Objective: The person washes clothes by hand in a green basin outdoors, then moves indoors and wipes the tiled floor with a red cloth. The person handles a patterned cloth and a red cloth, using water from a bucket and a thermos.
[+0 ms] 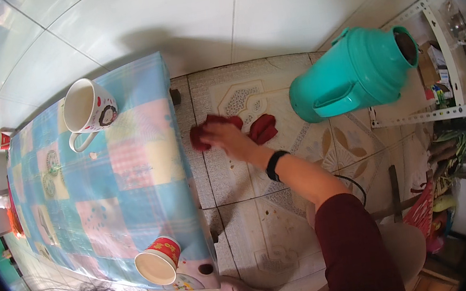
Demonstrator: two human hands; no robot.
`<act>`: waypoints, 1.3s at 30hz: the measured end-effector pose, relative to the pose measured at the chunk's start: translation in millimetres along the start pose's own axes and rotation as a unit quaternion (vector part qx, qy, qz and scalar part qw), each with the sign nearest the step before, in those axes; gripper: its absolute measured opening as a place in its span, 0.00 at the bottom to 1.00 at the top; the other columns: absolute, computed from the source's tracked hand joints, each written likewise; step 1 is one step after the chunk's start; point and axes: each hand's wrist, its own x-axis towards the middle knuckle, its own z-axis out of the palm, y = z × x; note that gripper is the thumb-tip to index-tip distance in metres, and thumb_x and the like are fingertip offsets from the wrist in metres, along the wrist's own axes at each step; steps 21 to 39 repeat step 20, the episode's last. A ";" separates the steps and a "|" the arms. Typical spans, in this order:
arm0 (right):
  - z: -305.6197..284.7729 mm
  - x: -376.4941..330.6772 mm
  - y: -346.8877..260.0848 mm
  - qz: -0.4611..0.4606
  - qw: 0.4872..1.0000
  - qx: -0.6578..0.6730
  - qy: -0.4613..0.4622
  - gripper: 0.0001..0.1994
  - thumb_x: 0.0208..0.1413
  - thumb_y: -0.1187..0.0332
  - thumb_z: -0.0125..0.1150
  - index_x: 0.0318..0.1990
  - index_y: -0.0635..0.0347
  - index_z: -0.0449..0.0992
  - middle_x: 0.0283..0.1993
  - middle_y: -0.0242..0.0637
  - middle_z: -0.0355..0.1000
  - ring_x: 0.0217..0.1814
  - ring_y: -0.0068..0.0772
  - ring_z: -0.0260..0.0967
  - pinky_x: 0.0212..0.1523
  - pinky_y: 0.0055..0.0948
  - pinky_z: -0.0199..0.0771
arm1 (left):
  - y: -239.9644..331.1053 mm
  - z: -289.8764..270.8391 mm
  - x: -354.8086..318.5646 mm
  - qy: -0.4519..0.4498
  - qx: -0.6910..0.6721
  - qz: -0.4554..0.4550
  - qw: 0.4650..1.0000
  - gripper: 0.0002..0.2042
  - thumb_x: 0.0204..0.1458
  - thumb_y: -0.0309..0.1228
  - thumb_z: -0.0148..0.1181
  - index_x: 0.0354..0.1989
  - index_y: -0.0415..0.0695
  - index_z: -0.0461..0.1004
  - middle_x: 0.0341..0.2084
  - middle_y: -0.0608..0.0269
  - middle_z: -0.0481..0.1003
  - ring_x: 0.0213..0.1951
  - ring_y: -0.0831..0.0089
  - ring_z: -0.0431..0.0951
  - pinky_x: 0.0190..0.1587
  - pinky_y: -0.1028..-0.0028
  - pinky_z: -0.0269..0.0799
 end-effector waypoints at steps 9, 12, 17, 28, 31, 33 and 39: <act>14.3 -189.3 -116.1 -0.055 0.972 0.129 -0.191 0.22 0.48 0.79 0.52 0.53 0.52 0.73 0.58 0.41 0.67 0.62 0.45 0.63 0.56 0.43 0.65 | -20.2 2.5 -17.1 0.009 0.009 0.023 1.000 0.09 0.47 0.30 0.54 0.26 0.36 0.73 0.24 0.51 0.73 0.29 0.52 0.73 0.37 0.58 0.69; 1.3 -183.0 -127.5 -0.024 0.952 0.195 -0.233 0.20 0.48 0.78 0.54 0.51 0.53 0.75 0.55 0.41 0.70 0.58 0.45 0.65 0.55 0.41 0.65 | -25.1 1.2 -28.4 0.012 0.011 0.028 0.999 0.09 0.48 0.30 0.54 0.26 0.36 0.73 0.24 0.51 0.73 0.29 0.52 0.73 0.37 0.59 0.69; -53.4 -119.4 -118.9 0.194 0.948 0.225 -0.110 0.15 0.49 0.74 0.60 0.47 0.58 0.77 0.46 0.43 0.75 0.50 0.46 0.69 0.55 0.39 0.66 | -33.8 -2.6 -63.2 0.004 0.003 0.022 1.000 0.09 0.48 0.31 0.53 0.26 0.36 0.73 0.24 0.51 0.73 0.29 0.53 0.72 0.37 0.59 0.68; -94.7 -65.3 -78.2 0.178 0.975 0.131 0.028 0.18 0.48 0.71 0.63 0.49 0.60 0.75 0.44 0.46 0.76 0.51 0.45 0.71 0.56 0.37 0.66 | -35.0 -0.6 -77.7 0.007 -0.004 0.022 1.000 0.10 0.49 0.31 0.53 0.26 0.36 0.73 0.24 0.51 0.73 0.29 0.53 0.72 0.37 0.59 0.68; -94.7 -65.3 -78.2 0.178 0.975 0.131 0.028 0.18 0.48 0.71 0.63 0.49 0.60 0.75 0.44 0.46 0.76 0.51 0.45 0.71 0.56 0.37 0.66 | -35.0 -0.6 -77.7 0.007 -0.004 0.022 1.000 0.10 0.49 0.31 0.53 0.26 0.36 0.73 0.24 0.51 0.73 0.29 0.53 0.72 0.37 0.59 0.68; -94.7 -65.3 -78.2 0.178 0.975 0.131 0.028 0.18 0.48 0.71 0.63 0.49 0.60 0.75 0.44 0.46 0.76 0.51 0.45 0.71 0.56 0.37 0.66 | -35.0 -0.6 -77.7 0.007 -0.004 0.022 1.000 0.10 0.49 0.31 0.53 0.26 0.36 0.73 0.24 0.51 0.73 0.29 0.53 0.72 0.37 0.59 0.68; -94.7 -65.3 -78.2 0.178 0.975 0.131 0.028 0.18 0.48 0.71 0.63 0.49 0.60 0.75 0.44 0.46 0.76 0.51 0.45 0.71 0.56 0.37 0.66 | -35.0 -0.6 -77.7 0.007 -0.004 0.022 1.000 0.10 0.49 0.31 0.53 0.26 0.36 0.73 0.24 0.51 0.73 0.29 0.53 0.72 0.37 0.59 0.68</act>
